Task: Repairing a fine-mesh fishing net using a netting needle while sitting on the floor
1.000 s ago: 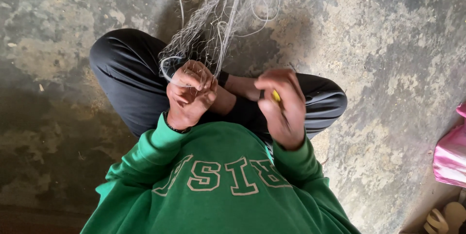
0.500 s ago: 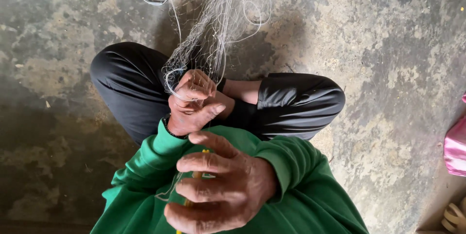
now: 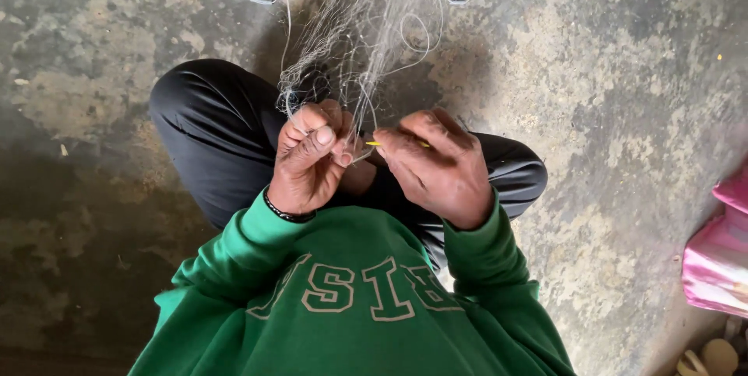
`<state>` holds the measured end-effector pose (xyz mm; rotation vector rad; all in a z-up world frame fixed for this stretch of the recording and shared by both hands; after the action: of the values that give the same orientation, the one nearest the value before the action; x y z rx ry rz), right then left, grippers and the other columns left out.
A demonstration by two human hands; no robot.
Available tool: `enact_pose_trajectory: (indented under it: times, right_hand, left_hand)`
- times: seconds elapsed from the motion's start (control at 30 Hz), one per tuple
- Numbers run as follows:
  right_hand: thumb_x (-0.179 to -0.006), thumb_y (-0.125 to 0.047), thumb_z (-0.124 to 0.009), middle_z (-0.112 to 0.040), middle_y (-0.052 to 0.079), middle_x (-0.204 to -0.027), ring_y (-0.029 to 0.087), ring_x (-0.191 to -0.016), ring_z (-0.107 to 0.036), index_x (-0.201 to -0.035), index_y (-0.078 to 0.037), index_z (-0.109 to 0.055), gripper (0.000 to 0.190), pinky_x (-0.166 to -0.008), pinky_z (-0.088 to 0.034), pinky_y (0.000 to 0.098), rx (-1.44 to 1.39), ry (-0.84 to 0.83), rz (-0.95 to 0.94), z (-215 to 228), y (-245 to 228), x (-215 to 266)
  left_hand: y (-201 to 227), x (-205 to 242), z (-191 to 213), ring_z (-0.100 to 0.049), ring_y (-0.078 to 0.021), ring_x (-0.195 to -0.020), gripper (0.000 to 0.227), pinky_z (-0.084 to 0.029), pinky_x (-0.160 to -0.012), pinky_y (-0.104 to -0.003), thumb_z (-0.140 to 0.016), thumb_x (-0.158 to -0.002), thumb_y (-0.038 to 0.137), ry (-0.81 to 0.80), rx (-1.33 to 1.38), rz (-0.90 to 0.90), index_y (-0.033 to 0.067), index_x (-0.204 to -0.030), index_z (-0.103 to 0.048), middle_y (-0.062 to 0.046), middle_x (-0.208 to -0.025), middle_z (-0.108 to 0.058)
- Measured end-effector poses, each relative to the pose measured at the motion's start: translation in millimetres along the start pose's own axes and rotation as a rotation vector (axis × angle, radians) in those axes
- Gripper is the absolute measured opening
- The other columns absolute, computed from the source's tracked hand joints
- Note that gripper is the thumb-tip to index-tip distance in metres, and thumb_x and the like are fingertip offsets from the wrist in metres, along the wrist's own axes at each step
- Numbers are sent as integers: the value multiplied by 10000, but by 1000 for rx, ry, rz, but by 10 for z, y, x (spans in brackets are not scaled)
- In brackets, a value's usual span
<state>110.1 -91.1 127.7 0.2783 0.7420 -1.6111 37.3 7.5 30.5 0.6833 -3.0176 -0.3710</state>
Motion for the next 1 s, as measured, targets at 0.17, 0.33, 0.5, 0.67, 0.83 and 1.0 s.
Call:
enact_pose_trajectory:
  times: [0.17, 0.33, 0.5, 0.67, 0.83, 1.0]
  right_hand:
    - [-809, -88, -569, -490, 72, -686, 196, -522, -494, -778, -63, -632, 75, -509, -494, 312, -97, 84, -33, -131, 69, 32]
    - [-771, -89, -612, -538, 66, -686, 196, -518, -519, -745, -69, -642, 45, -495, -495, 306, -220, 136, -100, -198, 89, 92]
    - [-779, -117, -615, -531, 144, -725, 231, -568, -518, -880, 36, -603, 184, -544, -476, 352, -355, 308, -119, -311, 83, 172]
    - [-779, -89, -626, -473, 107, -782, 201, -663, -487, -797, -24, -663, 76, -645, -449, 319, -290, 456, -114, -382, 9, 127]
    - [-801, -165, -638, -467, 155, -970, 289, -1014, -502, -732, -26, -629, 156, -931, -427, 389, -669, 694, -236, -158, -6, 150]
    - [-983, -125, -369, -627, 159, -976, 337, -836, -617, -1112, -25, -564, 253, -782, -511, 547, -1511, 683, -172, 236, 272, 395]
  left_hand:
    - [-55, 14, 9, -451, -141, -645, 104, -462, -566, -252, -533, -813, 6, 23, 32, 29, 34, -760, -449, -39, -694, -349]
    - [-104, 6, 11, -479, -131, -653, 116, -493, -576, -240, -521, -829, 6, 62, 65, 78, 20, -750, -436, -41, -696, -359]
    - [-188, -1, 94, -565, -186, -577, 80, -561, -530, -281, -524, -826, -27, 134, 174, 120, -24, -770, -467, -76, -626, -385]
    - [-265, -43, 113, -597, -197, -527, 115, -559, -465, -279, -541, -811, -24, 172, 140, 95, -35, -726, -466, -92, -589, -439]
    - [-238, -107, 105, -487, -141, -543, 49, -503, -480, -216, -531, -813, -56, 123, 125, 99, -11, -798, -521, -81, -638, -418]
    - [-104, -157, 40, -375, -110, -544, 91, -336, -522, -221, -562, -800, 5, 52, 4, 90, 78, -759, -526, -10, -635, -385]
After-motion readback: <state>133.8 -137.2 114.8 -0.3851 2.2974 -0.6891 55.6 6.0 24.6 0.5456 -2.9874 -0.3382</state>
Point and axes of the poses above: each hand's wrist, its own x-axis away from the middle knuckle, its own z-axis out of the back of the hand, y = z × x, the point moved 3 cm from there along -x, towards the middle knuckle
